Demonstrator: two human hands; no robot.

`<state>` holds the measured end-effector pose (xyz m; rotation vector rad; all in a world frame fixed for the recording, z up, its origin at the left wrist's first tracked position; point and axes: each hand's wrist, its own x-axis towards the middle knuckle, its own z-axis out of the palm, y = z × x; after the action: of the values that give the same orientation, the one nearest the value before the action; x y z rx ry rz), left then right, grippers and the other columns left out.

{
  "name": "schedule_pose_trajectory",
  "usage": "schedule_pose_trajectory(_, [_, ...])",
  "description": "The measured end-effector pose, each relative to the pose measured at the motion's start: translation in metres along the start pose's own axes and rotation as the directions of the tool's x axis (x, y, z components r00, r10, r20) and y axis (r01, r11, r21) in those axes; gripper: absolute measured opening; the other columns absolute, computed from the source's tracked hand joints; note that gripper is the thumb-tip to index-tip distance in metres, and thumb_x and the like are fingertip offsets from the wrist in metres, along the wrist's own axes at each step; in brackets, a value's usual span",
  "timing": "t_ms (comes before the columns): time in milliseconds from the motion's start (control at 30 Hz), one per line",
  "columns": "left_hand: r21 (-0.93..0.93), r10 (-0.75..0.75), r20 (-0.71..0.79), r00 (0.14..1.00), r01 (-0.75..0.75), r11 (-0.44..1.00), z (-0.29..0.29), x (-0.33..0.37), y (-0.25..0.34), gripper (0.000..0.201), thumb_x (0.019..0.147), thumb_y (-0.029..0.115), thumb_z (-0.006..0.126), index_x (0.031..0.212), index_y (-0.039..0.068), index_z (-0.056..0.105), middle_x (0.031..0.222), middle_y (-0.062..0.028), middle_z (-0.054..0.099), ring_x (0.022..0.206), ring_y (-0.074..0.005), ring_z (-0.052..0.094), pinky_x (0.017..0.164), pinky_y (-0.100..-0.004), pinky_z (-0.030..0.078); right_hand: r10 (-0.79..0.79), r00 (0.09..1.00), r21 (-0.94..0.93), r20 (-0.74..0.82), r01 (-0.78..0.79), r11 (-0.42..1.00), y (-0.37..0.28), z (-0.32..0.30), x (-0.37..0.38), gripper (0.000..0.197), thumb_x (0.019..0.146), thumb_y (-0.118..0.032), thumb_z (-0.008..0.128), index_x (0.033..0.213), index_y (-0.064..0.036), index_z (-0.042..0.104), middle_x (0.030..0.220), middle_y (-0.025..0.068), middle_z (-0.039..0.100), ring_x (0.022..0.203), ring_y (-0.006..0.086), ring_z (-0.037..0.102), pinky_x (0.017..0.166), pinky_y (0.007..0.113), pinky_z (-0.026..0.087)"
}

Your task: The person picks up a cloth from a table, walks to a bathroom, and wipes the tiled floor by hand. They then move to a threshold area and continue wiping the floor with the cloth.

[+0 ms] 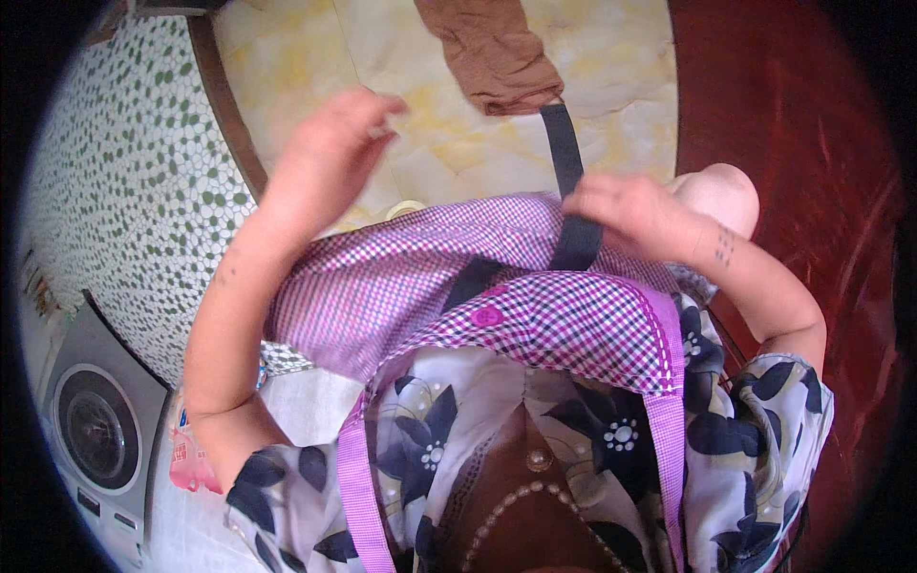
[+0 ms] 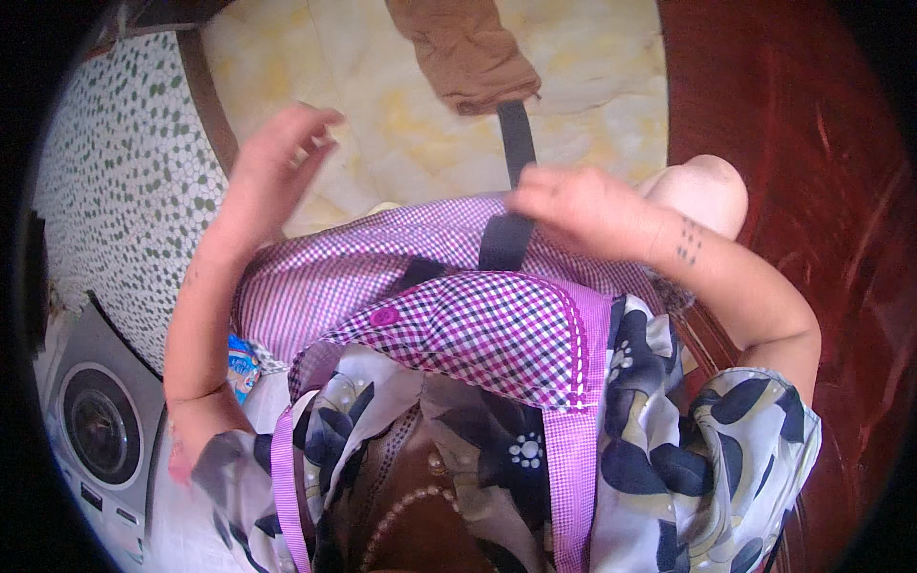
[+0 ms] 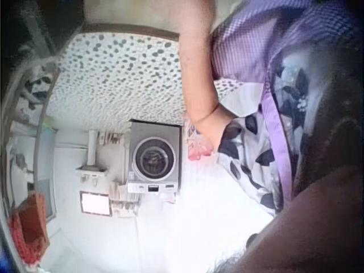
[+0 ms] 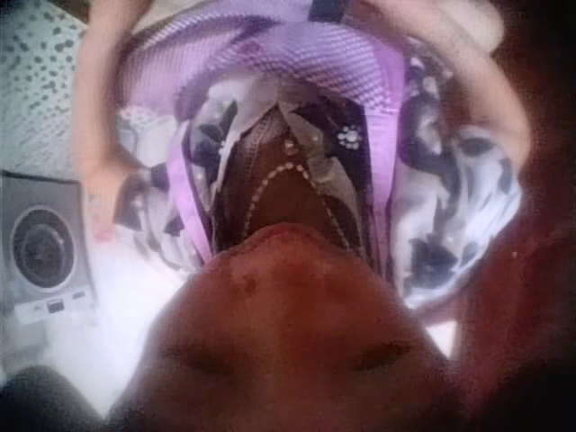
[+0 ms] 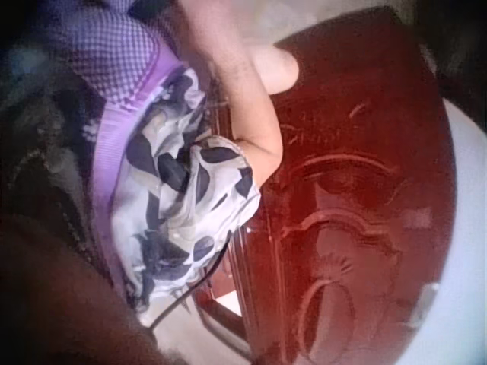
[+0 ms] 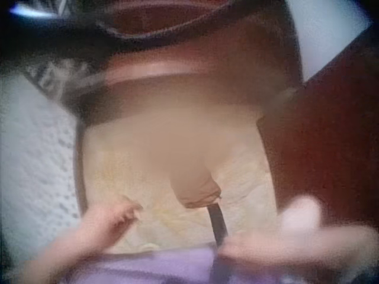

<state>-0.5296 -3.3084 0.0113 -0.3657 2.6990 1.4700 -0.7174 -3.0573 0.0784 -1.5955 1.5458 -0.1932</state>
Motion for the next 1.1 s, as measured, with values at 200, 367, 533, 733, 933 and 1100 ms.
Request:
schedule_pose_trajectory(200, [-0.115,0.229,0.335,0.914,-0.201,0.973,0.051,0.004,0.102,0.022,0.071,0.006,0.058,0.092,0.003,0.053,0.086,-0.0161,0.054,0.081,-0.0351,0.054,0.071,-0.0414,0.046,-0.023,0.992,0.012,0.123,0.022,1.000,-0.029,0.000,-0.063,0.020,0.076,-0.008,0.048,0.095,-0.0026,0.048,0.082,0.0098,0.049,0.074,0.0273,0.057,0.063,0.035,0.048])
schedule_pose_trajectory(367, [-0.421,0.205,0.587,0.783,0.078,0.904,0.054,0.006,0.148,0.017,0.080,0.014,0.061,0.089,0.002,0.054,0.079,-0.0073,0.055,0.074,-0.0171,0.053,0.065,-0.0281,0.044,0.243,0.953,0.695,0.184,-0.300,0.653,-0.038,-0.026,-0.088,0.026,0.078,-0.013,0.057,0.101,-0.0013,0.053,0.081,0.0130,0.054,0.073,0.0209,0.053,0.067,0.032,0.043])
schedule_pose_trajectory(533, [-0.469,0.071,0.816,0.574,0.586,0.661,0.078,-0.001,0.128,0.015,0.088,0.014,0.053,0.100,0.004,0.056,0.087,0.0029,0.057,0.079,-0.0061,0.051,0.072,-0.0200,0.043,0.202,0.977,0.514,0.067,-0.207,0.832,-0.035,-0.009,-0.091,0.023,0.079,-0.012,0.054,0.098,-0.0001,0.055,0.084,0.0121,0.059,0.077,0.0207,0.056,0.070,0.030,0.045])
schedule_pose_trajectory(733, [-0.324,0.039,0.801,0.598,0.378,0.867,0.079,-0.012,0.152,0.027,0.085,0.025,0.058,0.100,0.002,0.058,0.092,-0.0025,0.059,0.087,-0.0112,0.052,0.079,-0.0261,0.042,0.320,0.928,0.462,-0.194,-0.201,0.864,-0.060,0.002,-0.105,0.018,0.077,-0.014,0.057,0.092,-0.0030,0.057,0.080,0.0157,0.061,0.076,0.0277,0.061,0.068,0.034,0.047])
schedule_pose_trajectory(933, [-0.272,0.141,0.910,0.390,0.304,0.913,0.101,0.002,0.175,0.051,0.081,0.038,0.058,0.111,-0.003,0.052,0.101,-0.0087,0.058,0.093,-0.0152,0.051,0.083,-0.0302,0.040,0.278,0.956,0.605,0.095,-0.278,0.746,-0.076,0.024,-0.103,0.022,0.077,-0.014,0.060,0.095,-0.0013,0.058,0.081,0.0105,0.063,0.077,0.0192,0.060,0.071,0.031,0.046])
schedule_pose_trajectory(1100, [-0.218,0.036,0.899,0.436,0.376,0.901,0.101,0.001,0.166,0.055,0.074,0.034,0.064,0.114,-0.002,0.050,0.105,-0.0097,0.058,0.097,-0.0169,0.052,0.084,-0.0299,0.040,0.368,0.928,0.918,0.059,-0.196,0.346,-0.067,0.043,-0.095,0.015,0.083,-0.004,0.052,0.096,0.0000,0.057,0.087,0.0003,0.061,0.079,0.0078,0.055,0.071,0.022,0.044])
